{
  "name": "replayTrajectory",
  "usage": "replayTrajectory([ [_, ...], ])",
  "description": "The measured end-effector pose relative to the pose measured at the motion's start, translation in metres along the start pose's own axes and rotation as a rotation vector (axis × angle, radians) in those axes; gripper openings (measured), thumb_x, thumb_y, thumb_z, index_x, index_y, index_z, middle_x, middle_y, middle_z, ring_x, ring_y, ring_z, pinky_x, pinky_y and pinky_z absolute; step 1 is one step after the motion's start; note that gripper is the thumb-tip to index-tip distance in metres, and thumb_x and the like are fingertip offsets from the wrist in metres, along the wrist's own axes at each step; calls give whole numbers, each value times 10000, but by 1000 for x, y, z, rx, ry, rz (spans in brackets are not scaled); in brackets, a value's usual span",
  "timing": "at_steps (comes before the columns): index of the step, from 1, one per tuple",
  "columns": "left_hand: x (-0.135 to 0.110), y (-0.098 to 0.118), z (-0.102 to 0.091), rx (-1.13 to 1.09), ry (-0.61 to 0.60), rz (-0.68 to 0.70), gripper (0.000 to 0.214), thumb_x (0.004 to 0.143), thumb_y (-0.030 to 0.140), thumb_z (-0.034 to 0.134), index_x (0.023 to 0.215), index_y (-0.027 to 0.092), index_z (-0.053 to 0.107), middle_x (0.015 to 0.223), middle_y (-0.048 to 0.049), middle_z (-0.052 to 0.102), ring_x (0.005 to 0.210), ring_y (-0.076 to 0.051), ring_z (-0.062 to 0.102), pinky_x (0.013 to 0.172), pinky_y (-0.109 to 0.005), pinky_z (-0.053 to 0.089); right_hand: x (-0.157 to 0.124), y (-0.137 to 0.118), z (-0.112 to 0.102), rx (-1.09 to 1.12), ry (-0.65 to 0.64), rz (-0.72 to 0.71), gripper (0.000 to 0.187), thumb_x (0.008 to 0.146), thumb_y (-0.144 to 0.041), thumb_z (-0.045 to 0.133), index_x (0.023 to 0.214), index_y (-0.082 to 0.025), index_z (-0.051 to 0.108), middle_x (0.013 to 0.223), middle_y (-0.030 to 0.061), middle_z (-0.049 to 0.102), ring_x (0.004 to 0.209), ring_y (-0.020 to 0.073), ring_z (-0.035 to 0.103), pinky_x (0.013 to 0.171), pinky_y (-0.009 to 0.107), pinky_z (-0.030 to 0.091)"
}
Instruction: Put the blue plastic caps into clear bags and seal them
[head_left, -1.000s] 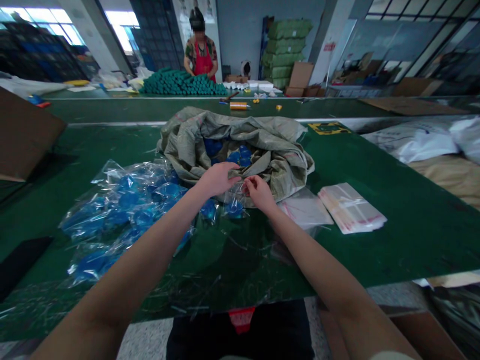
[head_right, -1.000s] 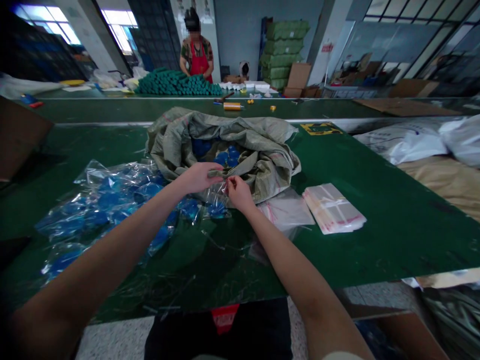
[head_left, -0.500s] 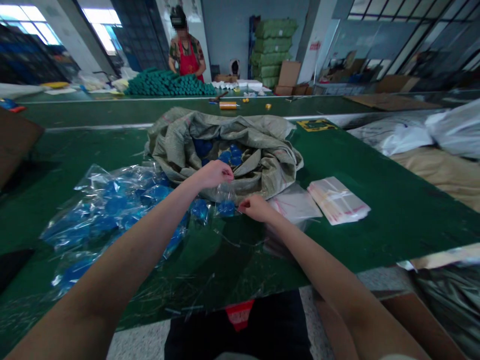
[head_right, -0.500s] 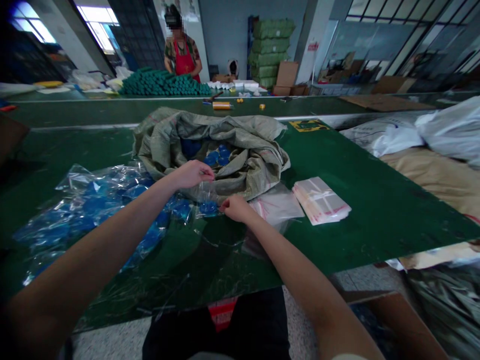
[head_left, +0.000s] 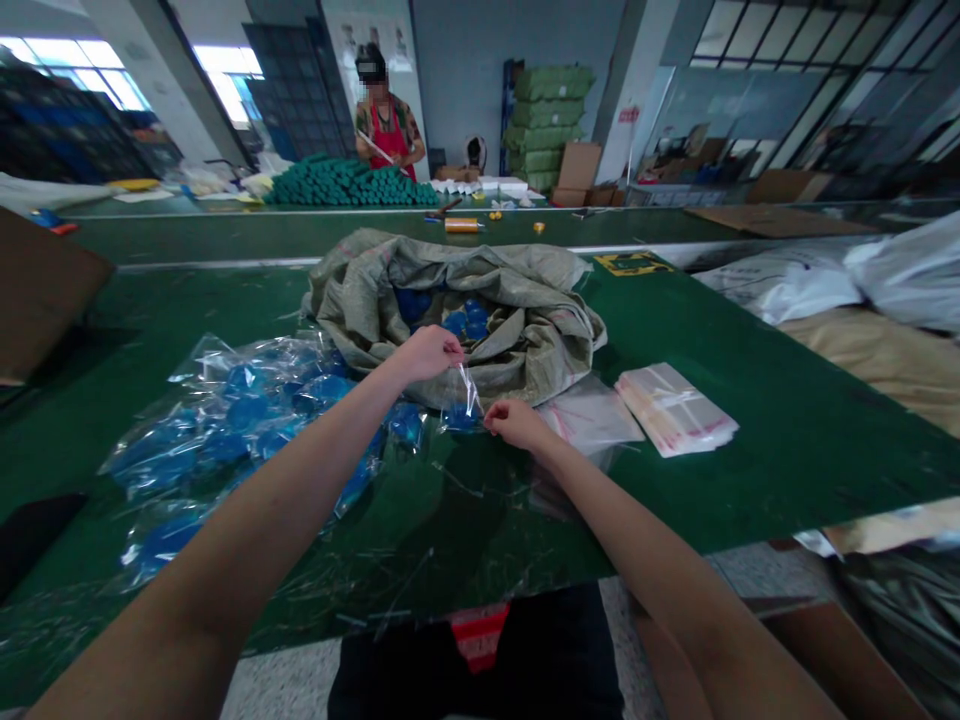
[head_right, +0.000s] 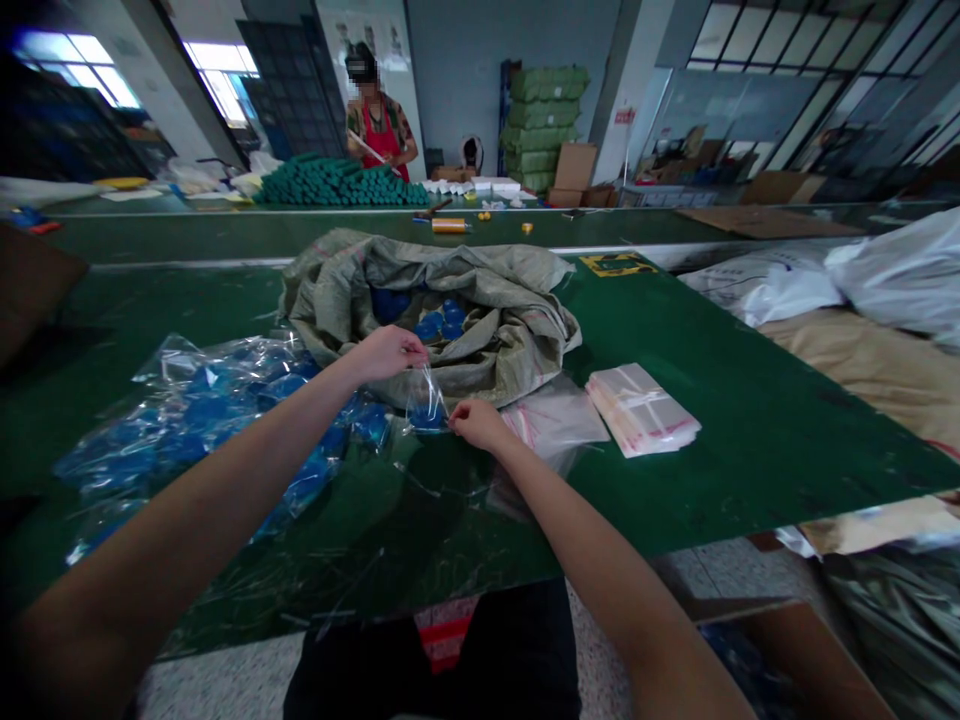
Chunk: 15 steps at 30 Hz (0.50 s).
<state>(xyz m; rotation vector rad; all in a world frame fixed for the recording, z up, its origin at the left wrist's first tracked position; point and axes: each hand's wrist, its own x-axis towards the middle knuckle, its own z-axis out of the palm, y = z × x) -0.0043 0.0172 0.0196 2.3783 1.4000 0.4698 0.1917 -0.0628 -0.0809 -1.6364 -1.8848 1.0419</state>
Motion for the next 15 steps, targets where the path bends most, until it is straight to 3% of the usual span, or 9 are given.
replayTrajectory([
  [4, 1, 2, 3, 9, 0, -24, 163, 766, 231, 599, 774, 177, 753, 801, -37, 751, 717, -158, 667, 703, -242, 507, -3, 0, -2, 36, 13, 39, 109, 792, -182, 598, 794, -162, 706, 641, -4, 668, 548, 100, 555, 548, 207, 398],
  [7, 4, 9, 3, 12, -20, 31, 175, 758, 229, 587, 791, 178, 751, 821, -28, 751, 741, -157, 666, 715, -236, 502, -1, -4, -9, -20, 4, 29, 106, 751, -140, 615, 776, -163, 715, 693, 18, 691, 619, 129, 595, 605, 232, 436],
  [12, 14, 20, 2, 72, -79, 129, 209, 772, 240, 567, 827, 159, 752, 826, -40, 747, 756, -162, 662, 693, -228, 480, 12, -17, -28, 105, 256, -179, 204, 817, -248, 610, 969, -152, 709, 916, 63, 726, 786, 153, 641, 747, 273, 491],
  [15, 19, 24, 3, 93, -117, 147, 225, 784, 251, 560, 846, 154, 754, 825, -43, 746, 741, -160, 659, 679, -227, 465, 21, -24, -31, 244, 327, -269, 242, 819, -305, 631, 998, -155, 695, 969, 67, 729, 806, 144, 653, 771, 272, 506],
])
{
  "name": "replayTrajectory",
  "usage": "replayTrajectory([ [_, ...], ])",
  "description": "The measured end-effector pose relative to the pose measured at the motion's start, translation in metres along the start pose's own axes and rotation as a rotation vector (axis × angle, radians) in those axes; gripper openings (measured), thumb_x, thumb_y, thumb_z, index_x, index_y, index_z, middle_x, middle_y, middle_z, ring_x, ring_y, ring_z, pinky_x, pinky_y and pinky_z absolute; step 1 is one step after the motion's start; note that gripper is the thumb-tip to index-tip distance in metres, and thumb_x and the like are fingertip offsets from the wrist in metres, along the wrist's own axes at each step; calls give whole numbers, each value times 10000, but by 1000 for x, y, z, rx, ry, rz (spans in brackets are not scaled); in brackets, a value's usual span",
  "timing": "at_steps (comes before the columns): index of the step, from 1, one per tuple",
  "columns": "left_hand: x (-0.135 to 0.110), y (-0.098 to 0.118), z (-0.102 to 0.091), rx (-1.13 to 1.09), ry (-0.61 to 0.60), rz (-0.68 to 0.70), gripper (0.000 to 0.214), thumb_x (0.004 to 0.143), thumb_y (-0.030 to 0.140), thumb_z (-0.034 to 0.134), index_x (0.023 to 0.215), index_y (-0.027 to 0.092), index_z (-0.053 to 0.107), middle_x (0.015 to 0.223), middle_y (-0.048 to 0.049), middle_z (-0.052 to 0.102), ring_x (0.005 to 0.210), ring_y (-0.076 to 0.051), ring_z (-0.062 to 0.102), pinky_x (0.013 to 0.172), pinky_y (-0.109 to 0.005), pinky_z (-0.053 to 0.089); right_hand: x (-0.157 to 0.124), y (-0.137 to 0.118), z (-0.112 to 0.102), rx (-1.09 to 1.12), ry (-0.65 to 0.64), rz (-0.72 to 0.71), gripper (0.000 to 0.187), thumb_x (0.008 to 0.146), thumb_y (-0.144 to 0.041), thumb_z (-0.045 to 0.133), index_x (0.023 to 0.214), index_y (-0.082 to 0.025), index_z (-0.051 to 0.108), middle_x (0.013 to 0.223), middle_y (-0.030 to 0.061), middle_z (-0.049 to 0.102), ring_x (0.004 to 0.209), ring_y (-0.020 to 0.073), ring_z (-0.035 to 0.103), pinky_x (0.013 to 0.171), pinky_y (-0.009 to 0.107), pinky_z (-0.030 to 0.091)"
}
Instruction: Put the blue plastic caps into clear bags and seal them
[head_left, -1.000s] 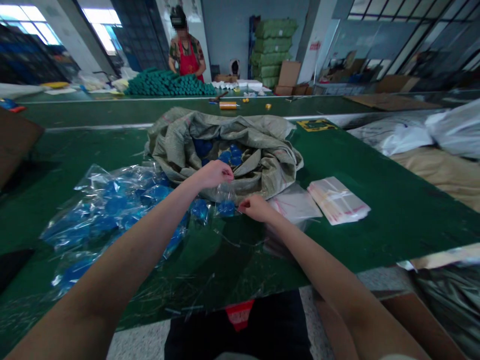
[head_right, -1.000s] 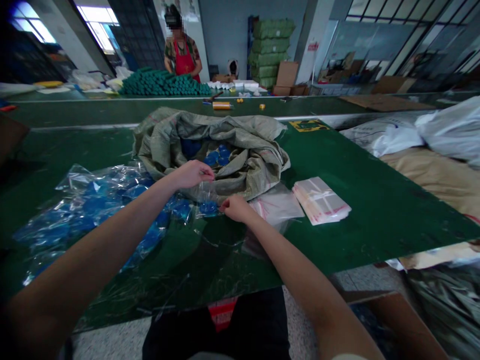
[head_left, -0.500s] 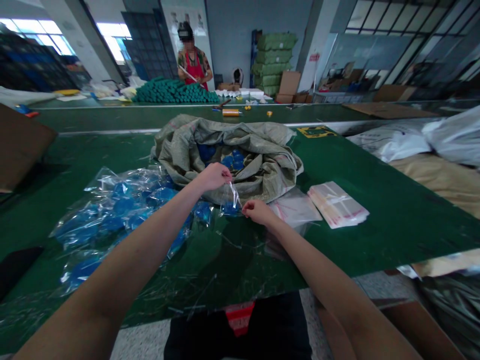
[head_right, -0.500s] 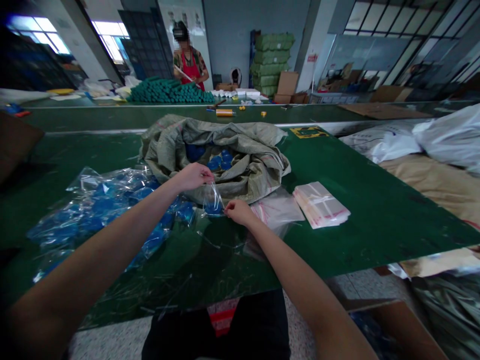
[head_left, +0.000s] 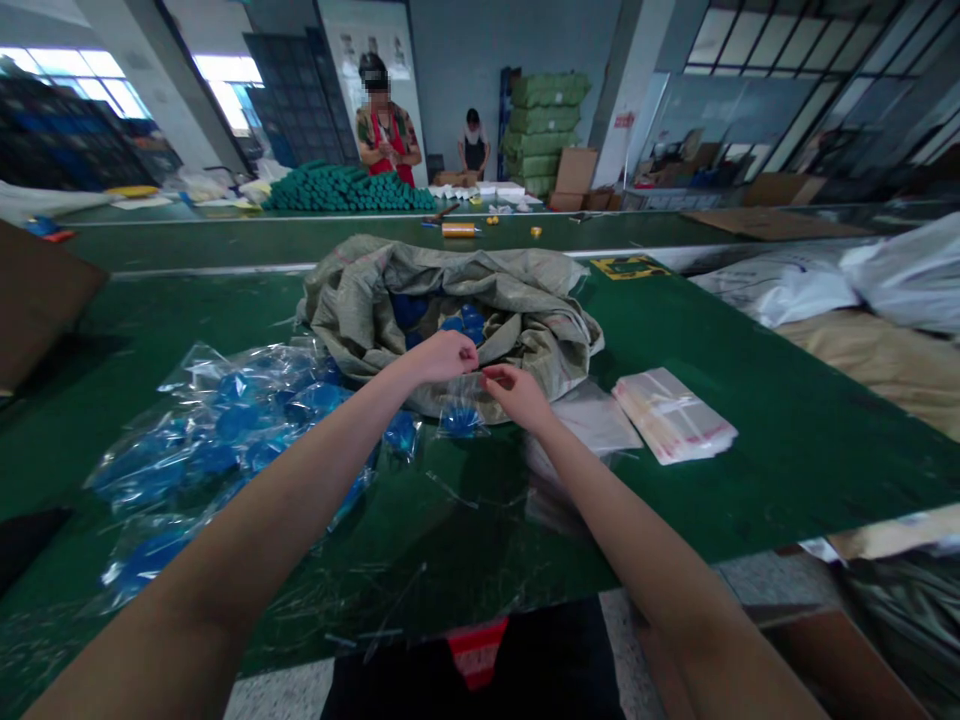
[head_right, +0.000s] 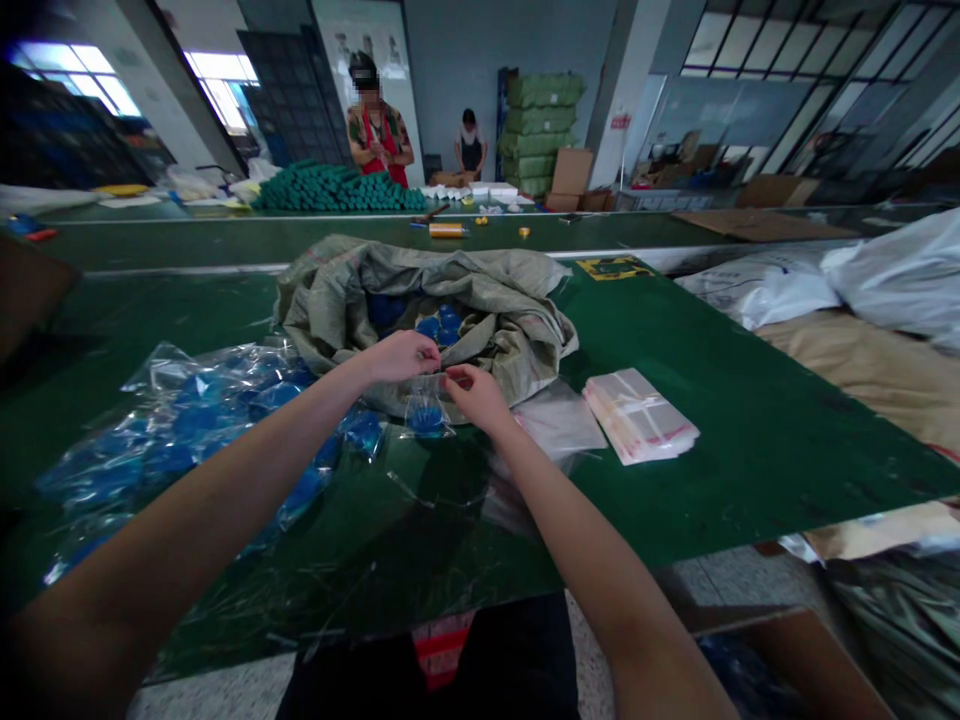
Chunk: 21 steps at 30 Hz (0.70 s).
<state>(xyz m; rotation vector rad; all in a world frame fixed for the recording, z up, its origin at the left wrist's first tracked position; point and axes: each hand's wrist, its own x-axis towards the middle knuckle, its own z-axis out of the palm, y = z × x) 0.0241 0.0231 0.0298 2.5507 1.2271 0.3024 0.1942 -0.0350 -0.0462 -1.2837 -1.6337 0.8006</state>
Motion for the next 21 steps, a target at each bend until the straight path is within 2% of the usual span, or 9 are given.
replayTrajectory([
  [5, 8, 0, 2, 28, -37, 14, 242, 806, 243, 536, 847, 153, 757, 823, -36, 745, 731, -151, 650, 671, -219, 448, 13, 3, 12, 7, 52, 32, 169, 805, -296, 640, 859, -153, 711, 835, 56, 735, 746, 151, 652, 715, 262, 502],
  [9, 11, -4, 3, 25, -40, 15, 248, 811, 281, 549, 847, 151, 756, 803, -40, 741, 705, -150, 640, 661, -222, 444, 20, 7, 15, -51, 83, 76, 139, 802, -215, 587, 785, -155, 711, 767, 45, 718, 710, 150, 633, 716, 263, 498],
  [12, 12, -9, 3, -5, -33, 27, 259, 809, 309, 550, 841, 151, 753, 810, -43, 741, 713, -153, 637, 658, -226, 441, 23, 7, 12, 29, 31, 85, 141, 793, -174, 548, 771, -155, 687, 738, 28, 696, 685, 138, 620, 683, 246, 497],
  [15, 14, -15, 1, -44, -47, 55, 265, 813, 324, 546, 834, 159, 752, 785, -31, 734, 710, -152, 633, 659, -227, 437, 24, 4, 8, 205, -63, 145, 136, 806, -185, 521, 787, -160, 653, 732, 10, 669, 665, 122, 613, 643, 226, 505],
  [19, 16, -21, 0, -91, -79, 71, 233, 823, 314, 563, 830, 167, 743, 800, -20, 737, 747, -153, 647, 702, -227, 453, 23, 6, 6, 379, -128, 183, 122, 822, -233, 526, 798, -166, 626, 774, 9, 671, 722, 121, 627, 679, 226, 532],
  [21, 14, -19, 3, -86, 8, 55, 205, 826, 308, 584, 851, 170, 735, 842, -26, 740, 777, -159, 652, 733, -239, 466, 23, 9, 6, 398, -130, 172, 126, 821, -249, 536, 801, -165, 626, 786, 16, 675, 736, 126, 628, 684, 229, 531],
])
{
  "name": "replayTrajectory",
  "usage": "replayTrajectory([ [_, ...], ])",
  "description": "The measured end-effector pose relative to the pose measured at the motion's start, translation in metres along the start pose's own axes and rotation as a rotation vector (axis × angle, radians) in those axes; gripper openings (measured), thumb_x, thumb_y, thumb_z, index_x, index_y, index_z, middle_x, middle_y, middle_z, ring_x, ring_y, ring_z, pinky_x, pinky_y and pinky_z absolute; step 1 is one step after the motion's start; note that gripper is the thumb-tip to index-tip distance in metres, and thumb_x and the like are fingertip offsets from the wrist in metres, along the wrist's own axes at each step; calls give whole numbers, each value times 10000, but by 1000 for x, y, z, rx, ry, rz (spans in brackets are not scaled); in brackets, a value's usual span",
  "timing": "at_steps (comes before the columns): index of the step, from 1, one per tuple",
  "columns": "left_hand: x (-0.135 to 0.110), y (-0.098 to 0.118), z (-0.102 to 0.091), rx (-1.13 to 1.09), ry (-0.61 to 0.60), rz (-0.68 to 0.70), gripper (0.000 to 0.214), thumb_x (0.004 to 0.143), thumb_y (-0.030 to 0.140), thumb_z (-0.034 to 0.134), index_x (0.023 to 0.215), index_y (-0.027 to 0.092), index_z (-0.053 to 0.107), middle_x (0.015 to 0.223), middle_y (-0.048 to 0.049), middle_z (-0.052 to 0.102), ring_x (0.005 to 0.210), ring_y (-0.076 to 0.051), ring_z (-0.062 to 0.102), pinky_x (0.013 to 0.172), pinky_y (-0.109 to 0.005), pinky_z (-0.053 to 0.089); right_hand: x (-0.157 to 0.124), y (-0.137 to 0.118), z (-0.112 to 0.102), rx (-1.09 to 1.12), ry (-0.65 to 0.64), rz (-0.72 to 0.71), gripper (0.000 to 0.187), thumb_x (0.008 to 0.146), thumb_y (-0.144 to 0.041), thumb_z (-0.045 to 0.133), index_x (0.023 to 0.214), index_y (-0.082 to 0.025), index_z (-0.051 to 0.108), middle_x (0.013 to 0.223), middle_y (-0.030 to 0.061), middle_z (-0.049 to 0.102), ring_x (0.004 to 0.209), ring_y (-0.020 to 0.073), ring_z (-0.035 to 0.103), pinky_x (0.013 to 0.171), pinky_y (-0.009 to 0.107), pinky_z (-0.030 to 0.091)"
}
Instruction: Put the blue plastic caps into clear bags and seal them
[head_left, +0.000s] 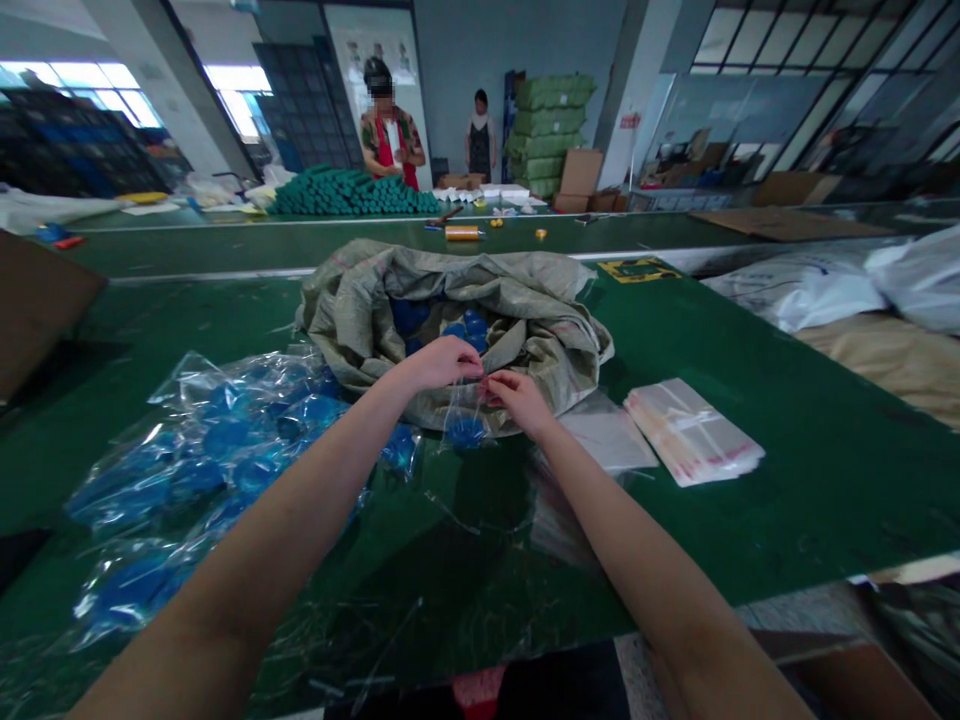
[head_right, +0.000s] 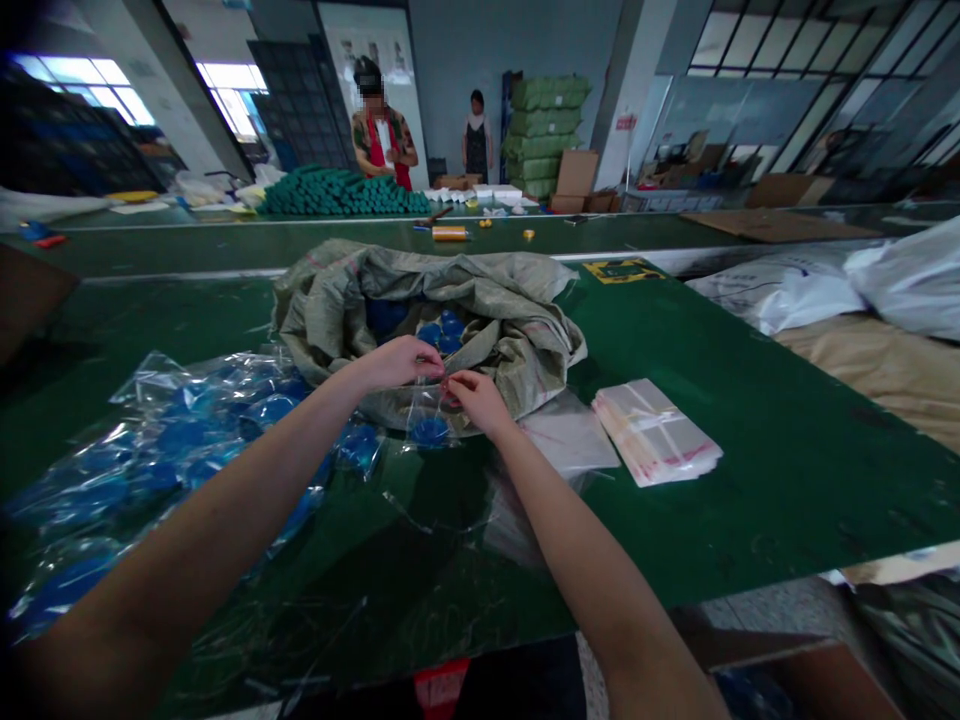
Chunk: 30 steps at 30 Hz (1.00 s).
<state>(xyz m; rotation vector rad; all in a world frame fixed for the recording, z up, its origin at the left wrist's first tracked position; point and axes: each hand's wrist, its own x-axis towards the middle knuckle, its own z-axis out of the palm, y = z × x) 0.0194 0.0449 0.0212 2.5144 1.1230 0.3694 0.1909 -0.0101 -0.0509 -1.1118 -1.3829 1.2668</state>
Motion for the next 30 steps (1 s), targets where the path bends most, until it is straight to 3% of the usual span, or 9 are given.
replayTrajectory([
  [4, -14, 10, 13, 119, 298, 59, 188, 860, 299, 586, 891, 173, 722, 954, -59, 716, 871, -176, 646, 828, -276, 482, 1, 6, -1, -31, 7, -45, 151, 830, -283, 544, 803, -163, 631, 748, 17, 658, 696, 128, 606, 665, 240, 503],
  [7, -26, 18, 26, 229, 272, 124, 229, 910, 287, 517, 927, 199, 728, 993, -61, 701, 895, -175, 645, 839, -282, 491, 1, 8, -2, -91, 18, -110, 153, 845, -279, 540, 820, -160, 633, 725, 10, 644, 657, 122, 576, 642, 237, 475],
  [11, -32, 21, 36, 334, 247, 104, 290, 945, 292, 453, 981, 231, 735, 1043, -47, 705, 914, -183, 652, 809, -286, 496, -2, 8, -3, -202, 32, -185, 163, 875, -239, 502, 857, -151, 638, 740, 9, 643, 667, 121, 575, 662, 234, 465],
  [23, -36, 17, 42, 359, 266, 108, 344, 971, 332, 408, 1024, 227, 731, 1079, -55, 726, 969, -195, 664, 838, -292, 490, -7, 8, -11, -510, 39, -475, 168, 909, -198, 503, 893, -162, 666, 880, 48, 677, 837, 150, 605, 811, 268, 454],
  [30, -40, 20, 43, 392, 264, 93, 331, 960, 319, 410, 1018, 219, 720, 1075, -57, 722, 955, -196, 659, 796, -291, 486, -10, 5, -13, -613, 21, -554, 171, 922, -191, 495, 906, -165, 664, 939, 71, 686, 891, 165, 613, 851, 279, 455],
])
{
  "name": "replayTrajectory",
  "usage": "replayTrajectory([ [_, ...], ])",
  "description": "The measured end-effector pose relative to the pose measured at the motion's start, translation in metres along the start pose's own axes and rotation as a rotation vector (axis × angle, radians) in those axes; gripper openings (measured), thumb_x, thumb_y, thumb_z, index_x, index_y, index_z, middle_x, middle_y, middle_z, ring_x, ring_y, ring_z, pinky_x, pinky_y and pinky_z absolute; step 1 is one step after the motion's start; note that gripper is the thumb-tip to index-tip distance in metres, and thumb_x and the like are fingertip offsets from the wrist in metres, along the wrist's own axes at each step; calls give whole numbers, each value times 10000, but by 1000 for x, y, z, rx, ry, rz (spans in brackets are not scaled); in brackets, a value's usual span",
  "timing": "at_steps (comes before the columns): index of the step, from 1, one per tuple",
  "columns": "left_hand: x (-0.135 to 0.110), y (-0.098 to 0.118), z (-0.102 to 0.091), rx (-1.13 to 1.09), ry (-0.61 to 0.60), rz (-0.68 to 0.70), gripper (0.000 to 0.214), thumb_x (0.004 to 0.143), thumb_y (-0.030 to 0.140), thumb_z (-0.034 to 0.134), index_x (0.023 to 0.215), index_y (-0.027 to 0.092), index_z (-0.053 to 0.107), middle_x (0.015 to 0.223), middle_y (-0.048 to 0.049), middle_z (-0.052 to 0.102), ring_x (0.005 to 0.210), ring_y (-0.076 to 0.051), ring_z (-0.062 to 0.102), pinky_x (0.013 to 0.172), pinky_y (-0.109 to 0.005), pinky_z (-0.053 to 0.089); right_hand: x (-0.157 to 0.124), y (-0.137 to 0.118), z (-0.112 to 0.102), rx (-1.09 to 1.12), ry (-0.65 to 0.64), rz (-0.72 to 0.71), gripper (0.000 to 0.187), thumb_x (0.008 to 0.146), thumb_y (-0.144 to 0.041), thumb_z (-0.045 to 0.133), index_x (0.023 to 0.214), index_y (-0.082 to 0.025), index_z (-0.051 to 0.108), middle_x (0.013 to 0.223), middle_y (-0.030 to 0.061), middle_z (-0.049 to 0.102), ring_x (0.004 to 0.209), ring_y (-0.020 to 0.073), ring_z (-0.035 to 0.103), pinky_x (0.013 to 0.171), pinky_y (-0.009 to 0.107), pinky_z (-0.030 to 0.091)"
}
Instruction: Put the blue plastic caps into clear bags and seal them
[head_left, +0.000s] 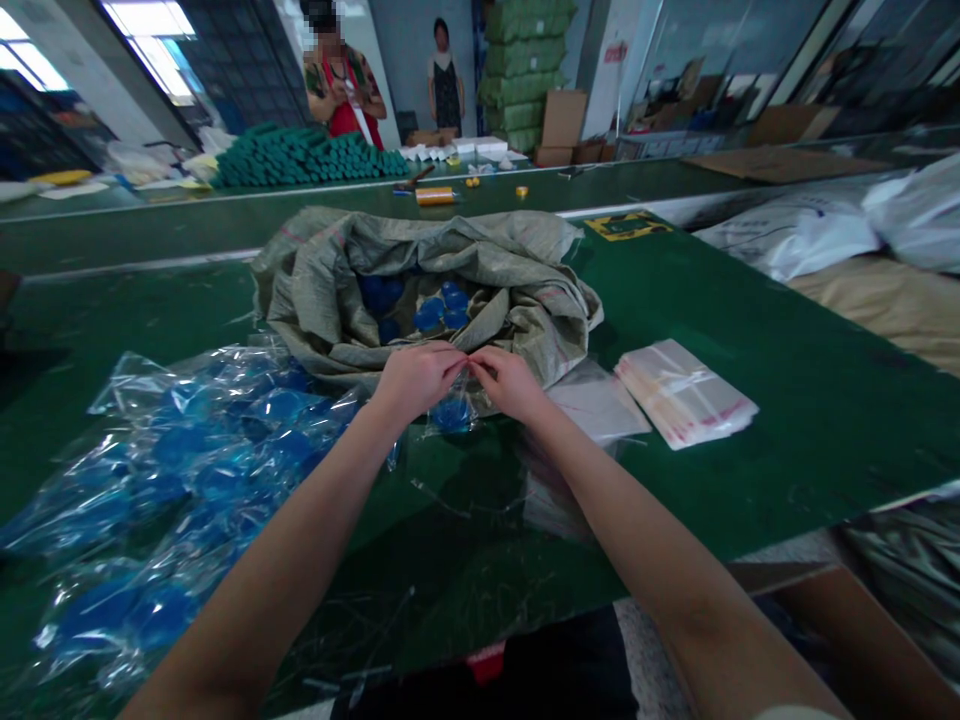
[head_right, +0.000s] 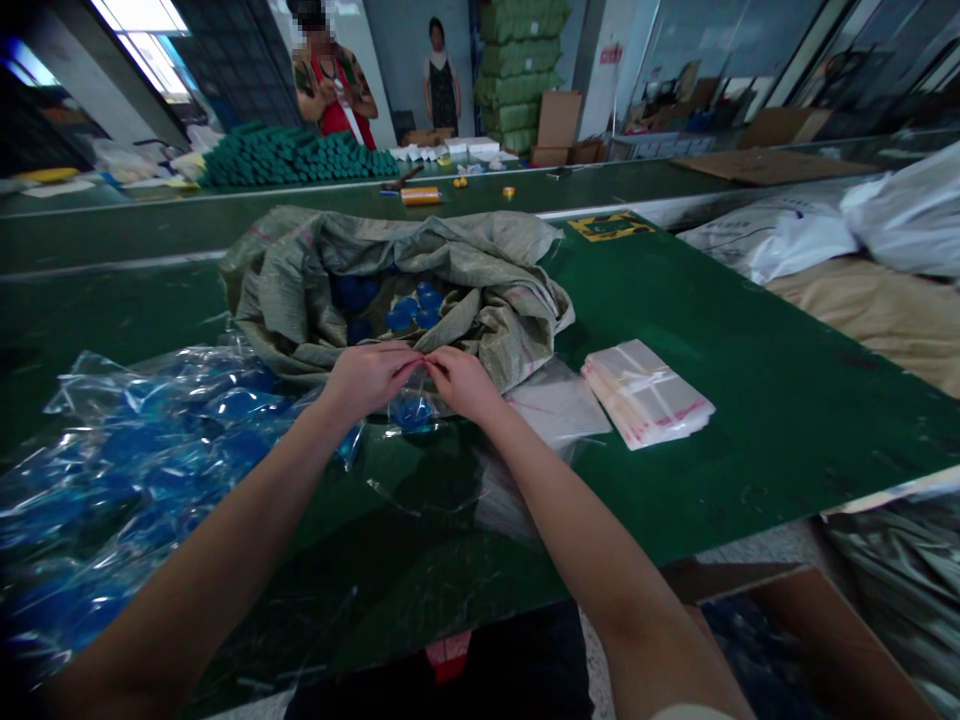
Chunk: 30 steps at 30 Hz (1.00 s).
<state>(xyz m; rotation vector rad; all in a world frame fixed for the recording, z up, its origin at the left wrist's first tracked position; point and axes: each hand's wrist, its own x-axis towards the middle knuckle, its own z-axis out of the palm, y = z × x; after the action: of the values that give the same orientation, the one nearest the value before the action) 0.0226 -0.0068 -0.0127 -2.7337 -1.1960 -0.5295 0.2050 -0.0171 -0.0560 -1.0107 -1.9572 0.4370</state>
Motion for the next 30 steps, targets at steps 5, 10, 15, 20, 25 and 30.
replayTrajectory([
  [5, 0, 0, -1, 3, -10, -14, 330, 955, 324, 412, 1000, 219, 722, 1042, -61, 724, 937, -203, 657, 763, -293, 480, -1, -3, -1, -45, -3, -9, 187, 932, -193, 481, 921, -168, 666, 942, 77, 684, 913, 177, 611, 868, 294, 450],
  [10, 1, 1, 0, -47, 10, -43, 324, 946, 335, 428, 993, 217, 726, 1043, -64, 724, 949, -202, 658, 790, -292, 485, -1, -4, -1, -61, 13, -34, 187, 932, -188, 473, 928, -166, 659, 947, 79, 680, 915, 178, 609, 865, 292, 452],
  [15, 1, 2, 0, -109, 42, -73, 300, 935, 336, 456, 964, 222, 732, 1030, -57, 727, 948, -199, 659, 828, -292, 486, -2, -3, 0, -61, 30, -37, 194, 935, -189, 461, 930, -170, 655, 944, 78, 676, 918, 181, 607, 871, 295, 450],
  [20, 1, 5, 3, -155, 82, -106, 256, 911, 311, 493, 912, 208, 728, 1003, -54, 727, 920, -194, 661, 821, -283, 481, -2, -5, 1, -49, 44, -16, 195, 929, -187, 460, 921, -165, 654, 919, 78, 670, 900, 183, 606, 860, 297, 449],
  [25, 1, 9, 6, -191, 116, -149, 212, 886, 272, 517, 902, 202, 717, 989, -59, 724, 914, -192, 654, 824, -278, 481, -2, -6, 0, -48, 52, 3, 178, 923, -193, 470, 903, -170, 646, 912, 72, 665, 887, 178, 601, 849, 289, 442],
  [30, 1, 6, 5, -229, 174, -181, 184, 866, 233, 532, 915, 181, 701, 981, -70, 716, 889, -180, 646, 821, -270, 485, -3, -5, 1, -43, 73, 22, 157, 918, -203, 494, 885, -165, 643, 875, 65, 665, 855, 172, 605, 818, 277, 443],
])
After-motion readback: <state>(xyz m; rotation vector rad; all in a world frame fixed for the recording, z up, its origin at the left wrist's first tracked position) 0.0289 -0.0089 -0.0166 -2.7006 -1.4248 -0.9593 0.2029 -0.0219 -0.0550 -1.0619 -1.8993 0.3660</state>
